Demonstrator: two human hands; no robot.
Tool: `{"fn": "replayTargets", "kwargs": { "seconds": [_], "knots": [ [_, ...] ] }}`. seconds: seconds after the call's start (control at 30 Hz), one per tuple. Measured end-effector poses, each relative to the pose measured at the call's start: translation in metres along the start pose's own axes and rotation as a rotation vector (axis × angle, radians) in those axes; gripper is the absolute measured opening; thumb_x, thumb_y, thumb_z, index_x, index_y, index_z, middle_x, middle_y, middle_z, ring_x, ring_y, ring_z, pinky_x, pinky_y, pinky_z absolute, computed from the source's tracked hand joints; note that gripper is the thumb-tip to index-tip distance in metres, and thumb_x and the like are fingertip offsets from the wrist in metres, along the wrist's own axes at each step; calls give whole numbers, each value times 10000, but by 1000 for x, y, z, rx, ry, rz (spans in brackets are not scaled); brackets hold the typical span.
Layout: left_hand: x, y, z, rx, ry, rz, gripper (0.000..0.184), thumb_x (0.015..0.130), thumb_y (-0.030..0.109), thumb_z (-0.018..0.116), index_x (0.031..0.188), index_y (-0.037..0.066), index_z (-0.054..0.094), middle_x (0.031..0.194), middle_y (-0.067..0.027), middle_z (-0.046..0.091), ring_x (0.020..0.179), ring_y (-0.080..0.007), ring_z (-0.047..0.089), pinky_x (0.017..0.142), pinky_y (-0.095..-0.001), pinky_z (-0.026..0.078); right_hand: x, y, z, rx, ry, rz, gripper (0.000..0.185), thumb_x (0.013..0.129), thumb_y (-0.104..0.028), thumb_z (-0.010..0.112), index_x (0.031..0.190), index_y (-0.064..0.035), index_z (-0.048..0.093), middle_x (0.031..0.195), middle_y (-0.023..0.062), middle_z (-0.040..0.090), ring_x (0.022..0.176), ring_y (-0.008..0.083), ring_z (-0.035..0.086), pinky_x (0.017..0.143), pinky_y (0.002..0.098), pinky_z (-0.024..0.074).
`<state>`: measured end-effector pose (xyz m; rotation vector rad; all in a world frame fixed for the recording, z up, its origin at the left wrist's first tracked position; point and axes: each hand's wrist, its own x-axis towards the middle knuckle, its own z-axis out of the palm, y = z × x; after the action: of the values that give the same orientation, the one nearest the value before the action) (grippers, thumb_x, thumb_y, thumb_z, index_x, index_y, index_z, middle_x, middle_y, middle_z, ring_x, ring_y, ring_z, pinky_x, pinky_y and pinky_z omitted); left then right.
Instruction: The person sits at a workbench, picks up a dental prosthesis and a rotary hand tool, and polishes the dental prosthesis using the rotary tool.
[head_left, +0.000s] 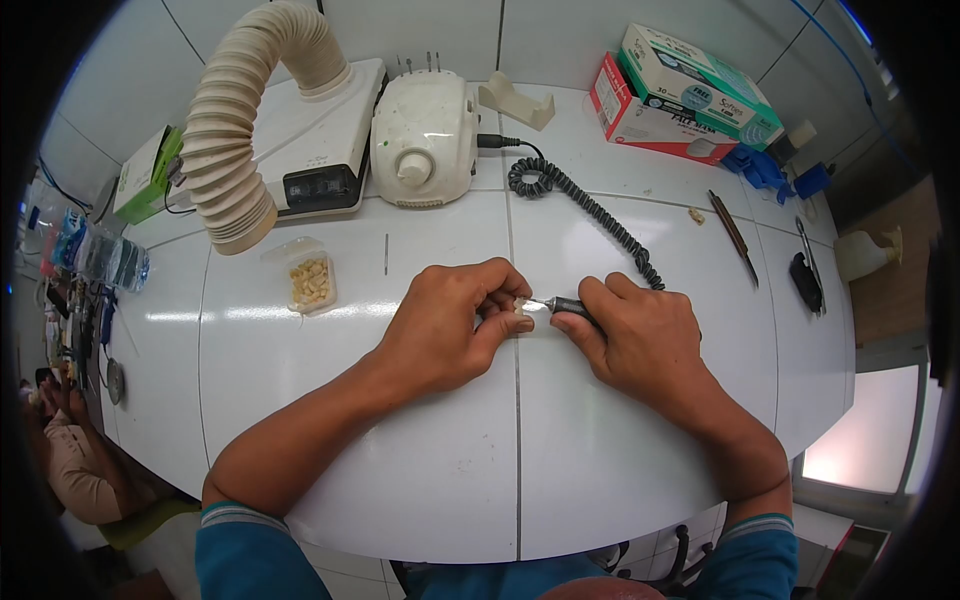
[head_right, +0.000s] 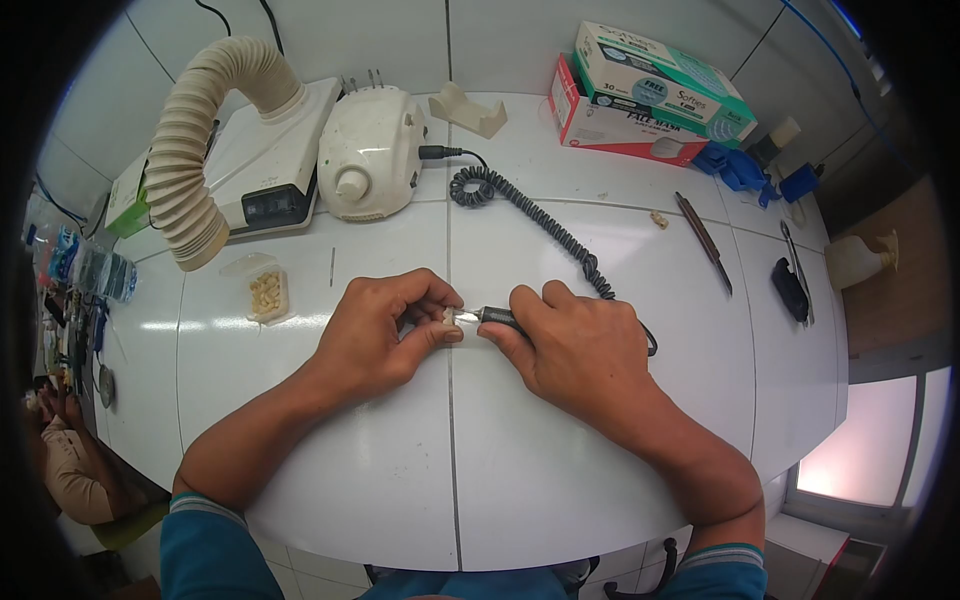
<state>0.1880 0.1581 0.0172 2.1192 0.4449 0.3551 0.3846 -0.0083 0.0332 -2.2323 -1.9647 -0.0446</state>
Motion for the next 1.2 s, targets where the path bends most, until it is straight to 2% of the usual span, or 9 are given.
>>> {"fn": "replayTargets", "kwargs": {
  "seconds": [0.1, 0.2, 0.5, 0.6, 1.2],
  "knots": [
    [0, 1, 0, 2, 0, 0, 227, 965, 112, 863, 1130, -15, 772, 938, -148, 824, 897, -244, 810, 818, -360, 618, 0, 0, 0, -2, -5, -2, 460, 1074, -546, 723, 950, -103, 717, 756, 54, 660, 523, 243, 652, 476, 401, 495],
    [0, -1, 1, -21, 9, 4, 216, 960, 114, 846, 1107, -15, 753, 919, -171, 813, 875, -286, 812, 818, -396, 623, 0, 0, 1, -1, -1, -1, 464, 1075, -548, 720, 948, -102, 716, 755, 55, 660, 521, 244, 651, 476, 401, 495],
    [0, 0, 0, -3, 2, -9, 218, 961, 113, 845, 1111, -14, 753, 920, -168, 812, 871, -283, 811, 812, -392, 622, 0, 1, 2, -4, 2, -4, 469, 1076, -551, 719, 946, -101, 713, 748, 55, 659, 511, 239, 646, 469, 402, 489],
    [0, 1, 0, 0, -5, -9, 225, 965, 110, 862, 1127, -16, 771, 933, -144, 822, 883, -242, 805, 799, -364, 611, 0, 1, 2, -7, 4, -4, 468, 1076, -551, 719, 947, -101, 712, 751, 55, 660, 513, 241, 648, 471, 403, 491],
    [0, 0, 0, 5, -3, -6, 214, 964, 100, 862, 1118, -16, 769, 943, -146, 826, 890, -248, 815, 814, -364, 623, 1, 0, -1, -1, -24, 11, 472, 1081, -556, 708, 958, -100, 723, 765, 66, 671, 536, 258, 667, 487, 413, 508]
  ]
}}
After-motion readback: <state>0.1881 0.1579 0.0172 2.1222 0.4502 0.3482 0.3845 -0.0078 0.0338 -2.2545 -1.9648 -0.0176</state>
